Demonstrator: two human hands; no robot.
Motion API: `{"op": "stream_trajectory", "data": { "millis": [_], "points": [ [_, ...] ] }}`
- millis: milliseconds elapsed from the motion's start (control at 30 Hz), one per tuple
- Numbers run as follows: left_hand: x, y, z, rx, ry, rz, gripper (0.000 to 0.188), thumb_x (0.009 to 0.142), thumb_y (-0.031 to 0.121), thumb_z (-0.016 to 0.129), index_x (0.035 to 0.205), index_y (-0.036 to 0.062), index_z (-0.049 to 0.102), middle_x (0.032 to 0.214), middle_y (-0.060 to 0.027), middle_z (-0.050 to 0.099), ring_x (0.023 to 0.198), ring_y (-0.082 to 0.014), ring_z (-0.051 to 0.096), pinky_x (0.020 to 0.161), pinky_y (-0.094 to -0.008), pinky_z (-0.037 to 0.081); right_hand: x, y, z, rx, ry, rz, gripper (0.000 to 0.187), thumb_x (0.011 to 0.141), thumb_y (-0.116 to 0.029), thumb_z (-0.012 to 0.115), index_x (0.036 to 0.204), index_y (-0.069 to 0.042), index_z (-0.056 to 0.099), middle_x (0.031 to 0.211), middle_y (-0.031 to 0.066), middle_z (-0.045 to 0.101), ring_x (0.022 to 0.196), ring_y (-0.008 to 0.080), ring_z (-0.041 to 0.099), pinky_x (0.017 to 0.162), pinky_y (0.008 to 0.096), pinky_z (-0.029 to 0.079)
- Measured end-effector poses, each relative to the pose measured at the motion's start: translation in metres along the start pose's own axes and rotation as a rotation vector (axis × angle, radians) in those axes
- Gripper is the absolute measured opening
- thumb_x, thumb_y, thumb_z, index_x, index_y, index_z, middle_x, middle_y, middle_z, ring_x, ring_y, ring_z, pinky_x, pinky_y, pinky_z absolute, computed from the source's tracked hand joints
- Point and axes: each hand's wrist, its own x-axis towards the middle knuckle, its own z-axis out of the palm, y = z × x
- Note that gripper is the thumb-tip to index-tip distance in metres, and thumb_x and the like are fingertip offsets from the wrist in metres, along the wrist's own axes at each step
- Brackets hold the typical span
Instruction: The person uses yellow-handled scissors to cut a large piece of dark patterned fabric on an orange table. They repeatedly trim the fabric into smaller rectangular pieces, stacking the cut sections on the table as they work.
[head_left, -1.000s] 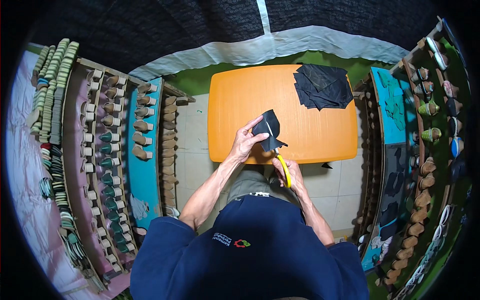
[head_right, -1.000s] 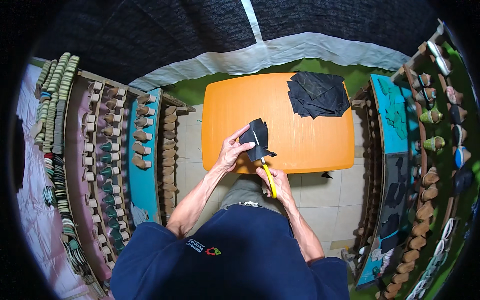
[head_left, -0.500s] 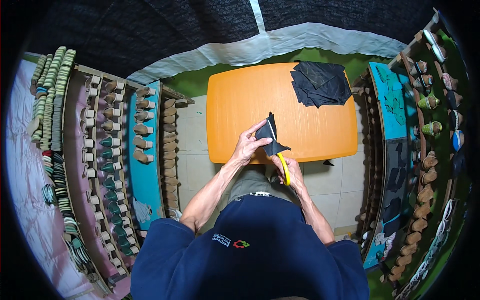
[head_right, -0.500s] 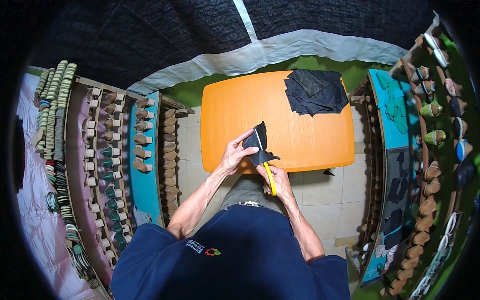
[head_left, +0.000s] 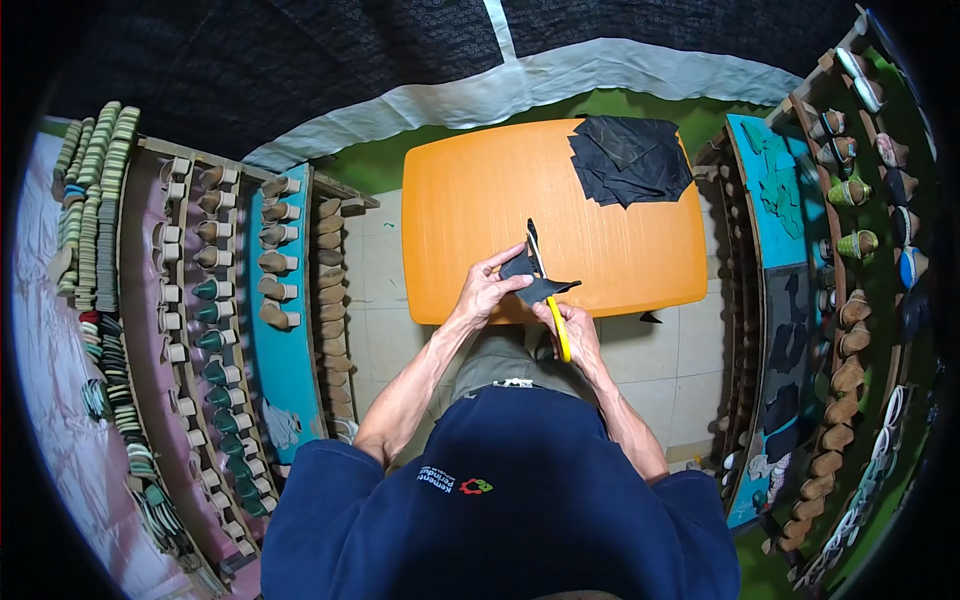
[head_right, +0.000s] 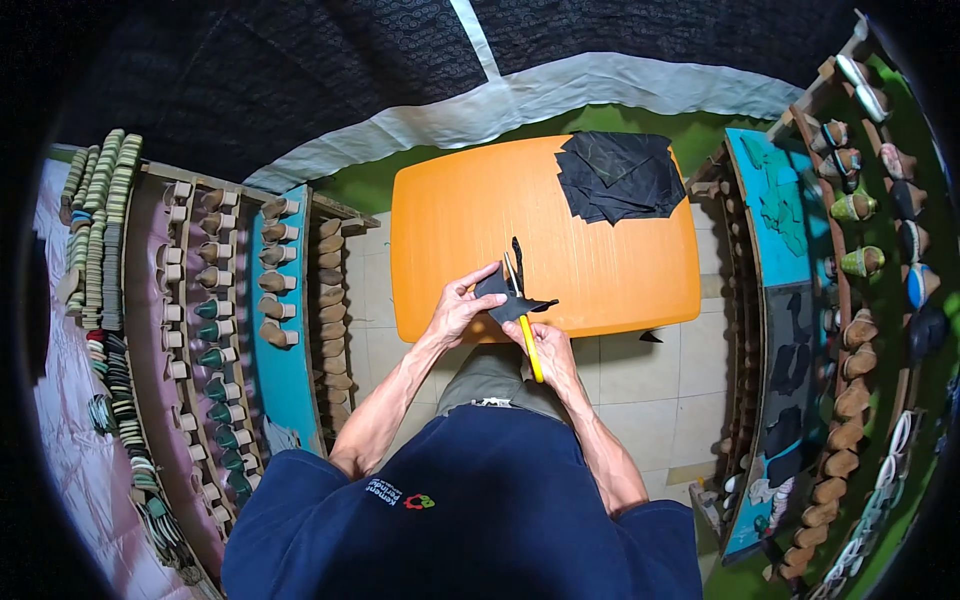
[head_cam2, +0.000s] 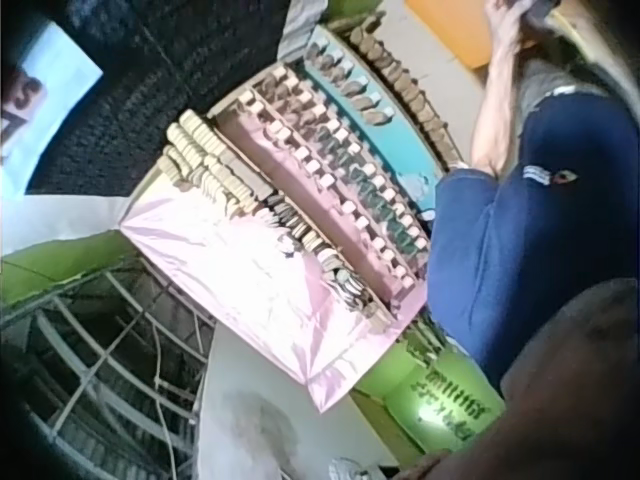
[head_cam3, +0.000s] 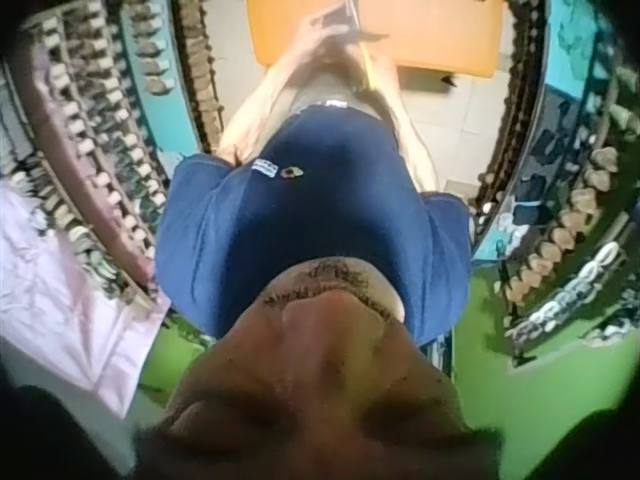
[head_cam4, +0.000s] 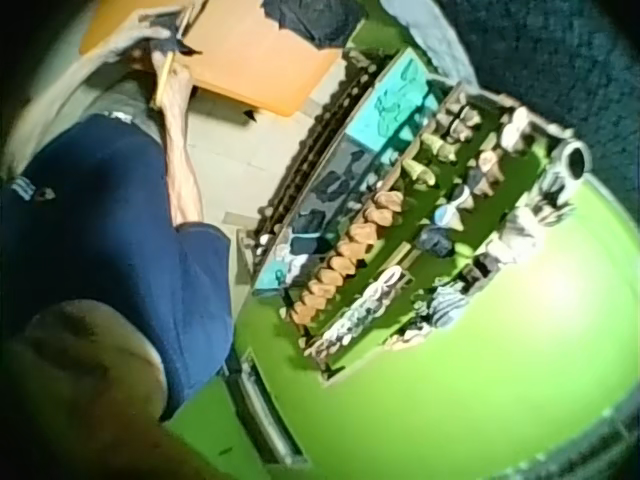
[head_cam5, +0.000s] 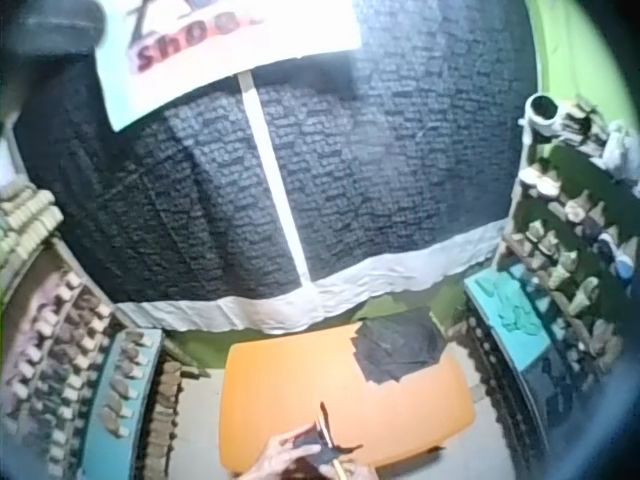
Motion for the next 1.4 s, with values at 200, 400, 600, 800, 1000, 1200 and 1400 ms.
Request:
{"op": "stream_trajectory", "data": {
  "millis": [200, 400, 600, 800, 1000, 1200, 1400],
  "points": [
    [0.005, -0.007, -0.008, -0.202, 0.274, 0.083, 0.085, 0.082, -0.009, 0.073, 0.155, 0.0053, 0.032, 0.114, -0.0137, 0.063, 0.09, -0.0205, 0.069, 0.085, -0.0354, 0.06, 0.001, -0.001, -0.002, 0.093, 0.103, 0.036, 0.061, 0.083, -0.063, 0.074, 0.061, -0.011, 0.051, 0.051, -0.0031, 0.046, 0.04, 0.0083, 0.049, 0.039, 0.0255, 0.042],
    [0.026, -0.063, -0.076, -0.734, 0.625, -0.002, 0.054, 0.089, -0.005, 0.067, 0.139, 0.0001, 0.047, 0.122, -0.0179, 0.062, 0.113, -0.0338, 0.065, 0.098, -0.0444, 0.057, 0.006, 0.011, -0.008, 0.032, 0.099, 0.101, 0.065, 0.08, -0.068, 0.073, 0.06, -0.01, 0.05, 0.052, -0.0014, 0.047, 0.043, 0.0091, 0.05, 0.042, 0.0268, 0.044],
    [0.014, -0.106, -0.083, -0.766, 0.676, -0.295, 0.024, 0.085, 0.001, 0.074, 0.106, 0.0061, 0.063, 0.102, -0.0105, 0.067, 0.097, -0.0234, 0.065, 0.087, -0.0333, 0.055, 0.012, 0.027, -0.008, -0.058, 0.08, 0.136, 0.069, 0.08, -0.073, 0.069, 0.06, -0.01, 0.05, 0.054, -0.0013, 0.048, 0.049, 0.0095, 0.048, 0.048, 0.0292, 0.04],
    [0.005, -0.056, -0.026, -0.728, 0.373, -0.134, 0.066, 0.085, -0.009, 0.065, 0.145, 0.0059, 0.039, 0.133, -0.0192, 0.053, 0.117, -0.0308, 0.061, 0.101, -0.0392, 0.053, 0.011, 0.033, -0.01, -0.079, 0.065, 0.153, 0.068, 0.081, -0.073, 0.068, 0.062, -0.01, 0.052, 0.056, -0.0024, 0.046, 0.052, 0.009, 0.044, 0.049, 0.0302, 0.036],
    [0.02, -0.019, -0.005, -0.934, 0.022, -0.201, 0.049, 0.09, -0.005, 0.065, 0.138, 0.0059, 0.056, 0.117, -0.0148, 0.066, 0.114, -0.0258, 0.065, 0.099, -0.0373, 0.055, 0.006, 0.024, -0.009, 0.007, 0.062, 0.069, 0.059, 0.084, -0.064, 0.072, 0.073, -0.007, 0.057, 0.059, -0.0041, 0.045, 0.052, 0.0078, 0.043, 0.048, 0.028, 0.036],
    [0.032, 0.014, 0.028, -0.342, 0.301, 0.252, 0.054, 0.086, -0.001, 0.075, 0.137, -0.0012, 0.057, 0.102, -0.0059, 0.069, 0.089, -0.0118, 0.068, 0.086, -0.0268, 0.058, -0.002, 0.011, -0.012, 0.07, -0.015, -0.048, 0.05, 0.093, -0.054, 0.067, 0.086, -0.006, 0.058, 0.063, -0.002, 0.047, 0.055, 0.0095, 0.05, 0.05, 0.0277, 0.047],
    [0.028, 0.031, 0.044, -0.228, 0.321, 0.406, 0.064, 0.084, -0.004, 0.075, 0.142, -0.0046, 0.049, 0.1, -0.0087, 0.071, 0.087, -0.0129, 0.068, 0.082, -0.0242, 0.056, 0.004, 0.007, -0.004, 0.097, -0.067, -0.134, 0.054, 0.097, -0.057, 0.059, 0.093, -0.004, 0.057, 0.069, 0.0048, 0.056, 0.059, 0.014, 0.058, 0.056, 0.0301, 0.052]
  ]
}}
